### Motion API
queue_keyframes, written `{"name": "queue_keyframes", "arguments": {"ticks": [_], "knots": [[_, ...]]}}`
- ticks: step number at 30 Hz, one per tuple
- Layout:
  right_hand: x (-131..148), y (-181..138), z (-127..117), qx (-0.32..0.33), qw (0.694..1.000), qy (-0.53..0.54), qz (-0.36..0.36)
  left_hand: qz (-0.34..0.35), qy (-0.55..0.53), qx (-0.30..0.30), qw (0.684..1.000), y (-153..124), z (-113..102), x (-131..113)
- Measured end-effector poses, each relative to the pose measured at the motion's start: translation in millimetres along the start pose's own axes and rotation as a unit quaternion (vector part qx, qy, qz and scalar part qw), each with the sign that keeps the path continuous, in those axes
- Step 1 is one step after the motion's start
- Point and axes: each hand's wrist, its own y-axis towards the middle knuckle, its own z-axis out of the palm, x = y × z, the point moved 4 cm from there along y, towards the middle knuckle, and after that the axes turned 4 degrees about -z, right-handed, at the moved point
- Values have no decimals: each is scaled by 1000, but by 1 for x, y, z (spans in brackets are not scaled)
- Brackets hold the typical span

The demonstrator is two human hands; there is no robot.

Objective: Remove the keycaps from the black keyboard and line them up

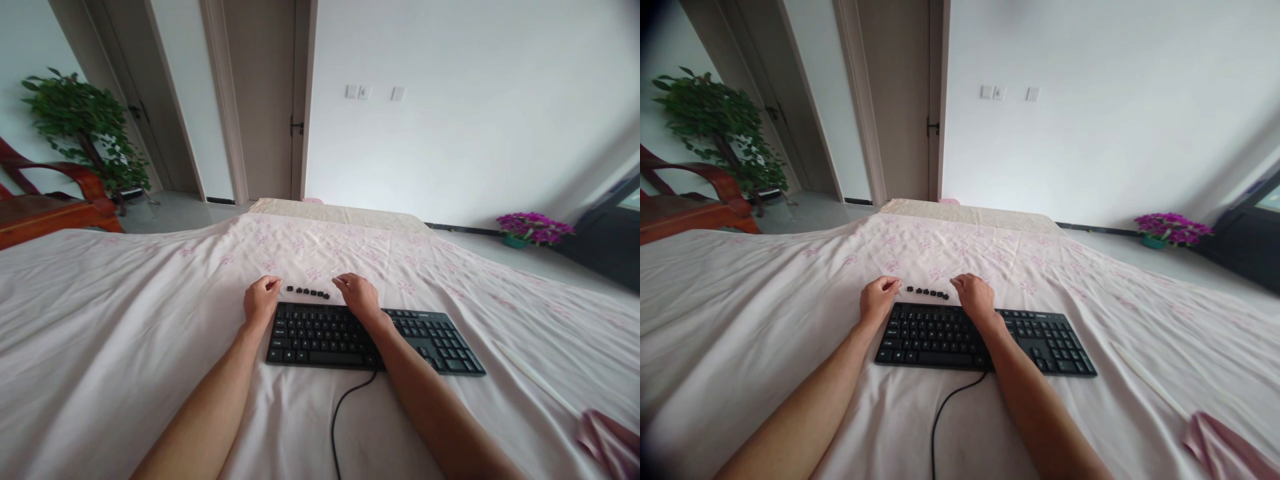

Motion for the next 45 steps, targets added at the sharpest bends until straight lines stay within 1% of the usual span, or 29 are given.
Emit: {"name": "queue_keyframes", "arguments": {"ticks": [5,7,9,11,12,14,16,18,20,24,29,35,38,40,42,45], "knots": [[7,-4,-27,-35,995,-2,-99,7,-5,-2,1000,1,0,2],[6,-6,-38,-45,992,21,-113,21,-16,-11,1000,0,-1,-1],[3,-9,-44,-45,989,88,-111,52,-29,-18,998,-3,-2,-9],[0,-12,-44,-33,978,181,-99,99,-41,-12,994,-9,-2,-22],[-1,-13,-42,-27,968,233,-93,124,-48,-4,991,-13,-1,-31],[-3,-16,-36,-14,938,336,-79,172,-60,24,983,-23,3,-49],[-5,-19,-29,-8,906,418,-65,200,-69,56,976,-34,8,-64],[-6,-19,-22,-2,887,458,-56,211,-65,93,971,-44,15,-75],[-5,-20,-18,6,881,469,-63,214,-50,121,968,-51,21,-81],[-4,-19,-14,32,881,464,-82,215,-28,156,964,-57,30,-81],[3,-17,-13,83,893,425,-121,214,-23,175,961,-57,32,-79],[12,-10,-7,125,924,321,-168,192,-35,214,957,-57,32,-80],[14,-7,-5,147,929,283,-185,182,-44,235,954,-58,30,-81],[13,-7,-7,147,933,261,-200,178,-45,245,952,-58,29,-82],[11,-8,-11,130,941,225,-215,173,-37,248,953,-57,29,-83],[10,-10,-18,107,955,159,-226,161,3,255,953,-56,33,-84]]}}
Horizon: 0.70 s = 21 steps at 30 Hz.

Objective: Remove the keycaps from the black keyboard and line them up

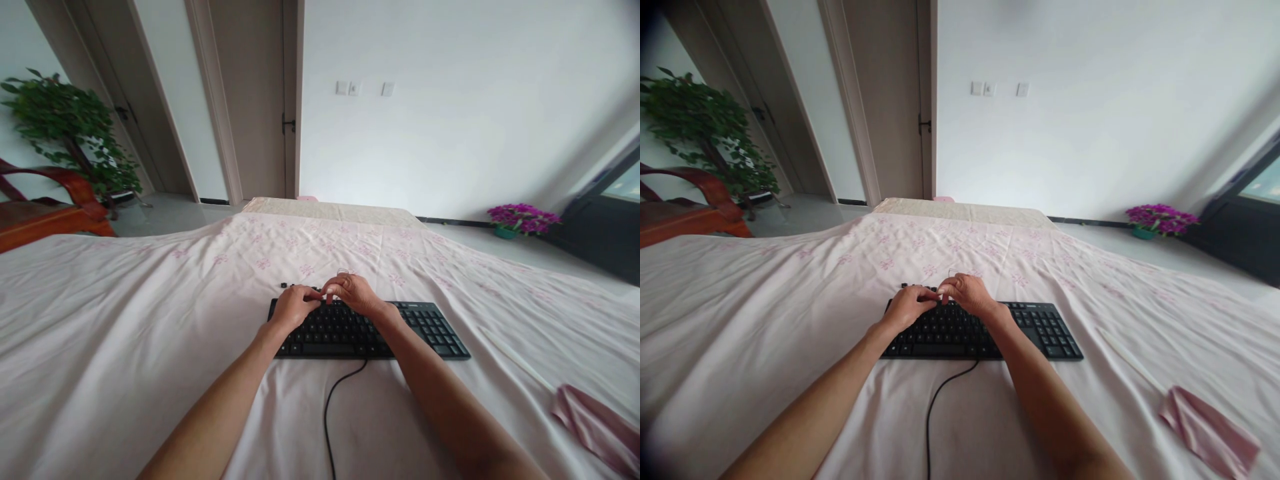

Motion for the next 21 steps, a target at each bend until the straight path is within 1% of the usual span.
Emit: {"name": "queue_keyframes", "arguments": {"ticks": [2,4,8,10,12,16,18,21], "knots": [[3,-1,-2,1,1000,-30,7,-24,33,8,999,4,4,-1],[7,-1,-3,-7,998,-52,19,-44,63,4,997,7,9,-2],[11,-6,-3,-19,995,-87,47,-58,106,-34,992,9,20,-6],[11,-9,-5,-25,994,-94,51,-45,118,-62,990,8,22,-9],[12,-12,-9,-38,993,-95,49,-12,125,-83,989,7,24,-13],[14,-11,-18,-55,994,-86,37,50,135,-91,986,5,25,-20],[15,-11,-19,-64,995,-70,26,57,131,-94,985,5,25,-21],[12,-12,-14,-78,996,-51,17,55,109,-91,988,4,27,-20]]}}
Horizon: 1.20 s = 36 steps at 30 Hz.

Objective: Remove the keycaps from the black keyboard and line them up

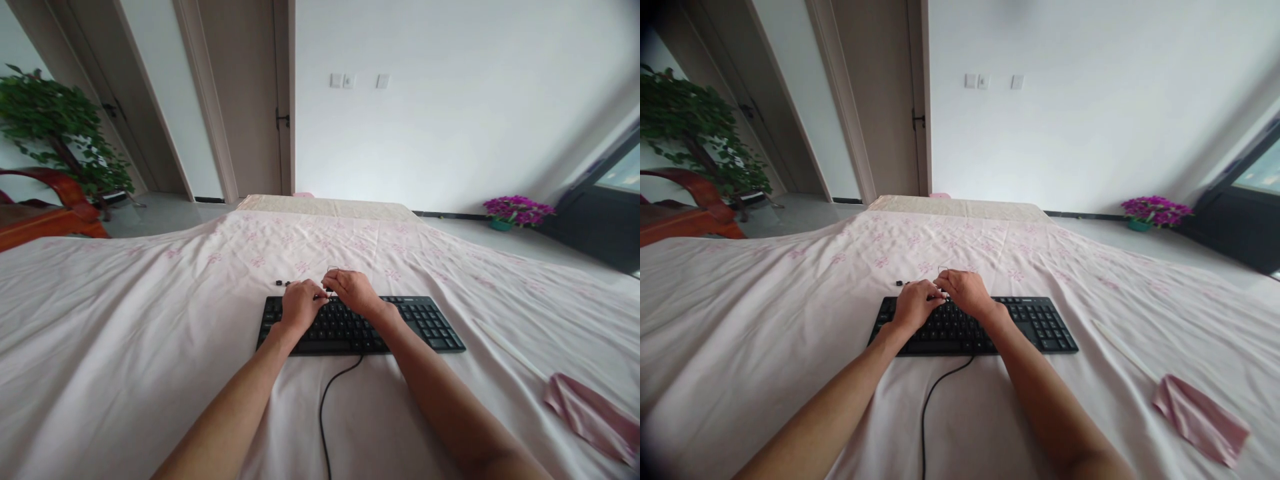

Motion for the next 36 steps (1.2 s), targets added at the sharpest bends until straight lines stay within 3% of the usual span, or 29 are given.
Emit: {"name": "queue_keyframes", "arguments": {"ticks": [5,11,19,29,36], "knots": [[-7,-8,13,-24,999,21,-18,3,-13,24,1000,3,6,6],[-8,-8,23,-61,998,23,-23,19,-55,106,993,13,13,12],[-10,-21,22,-148,987,51,-18,89,-56,73,992,4,6,-5],[-6,-23,18,-168,984,49,-29,70,-114,83,987,5,10,4],[-2,-26,18,-179,982,-29,-56,20,-136,79,987,6,5,0]]}}
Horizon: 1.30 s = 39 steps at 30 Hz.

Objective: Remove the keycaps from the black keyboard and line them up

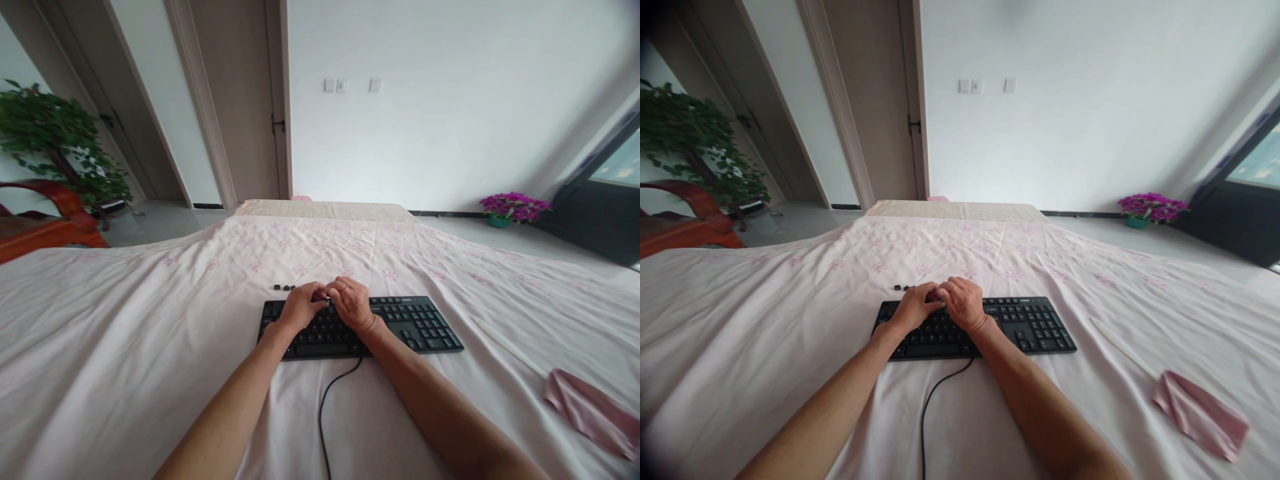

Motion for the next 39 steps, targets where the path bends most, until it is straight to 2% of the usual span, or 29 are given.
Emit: {"name": "queue_keyframes", "arguments": {"ticks": [5,9,15,19,22,24,27,31,36,39], "knots": [[6,4,-6,-28,999,29,-10,-4,1,-27,1000,-2,-3,-4],[12,6,-6,-4,995,89,-33,-10,-35,-11,999,0,-2,1],[11,2,-3,2,994,96,-52,-38,-90,5,995,7,1,9],[11,3,-8,-39,991,121,-47,-59,-109,-30,992,10,2,14],[6,6,-13,-59,993,101,-22,-72,-114,-64,989,9,-1,15],[1,9,-12,-39,996,75,11,-79,-116,-87,986,6,-6,15],[-8,11,-6,23,996,50,63,-68,-122,-110,984,1,-13,12],[-10,11,4,101,992,23,77,-36,-121,-138,982,-4,-17,7],[-11,11,7,138,986,5,94,-6,-110,-145,983,-8,-16,4],[-16,12,5,140,983,-14,121,-4,-114,-141,983,-11,-29,11]]}}
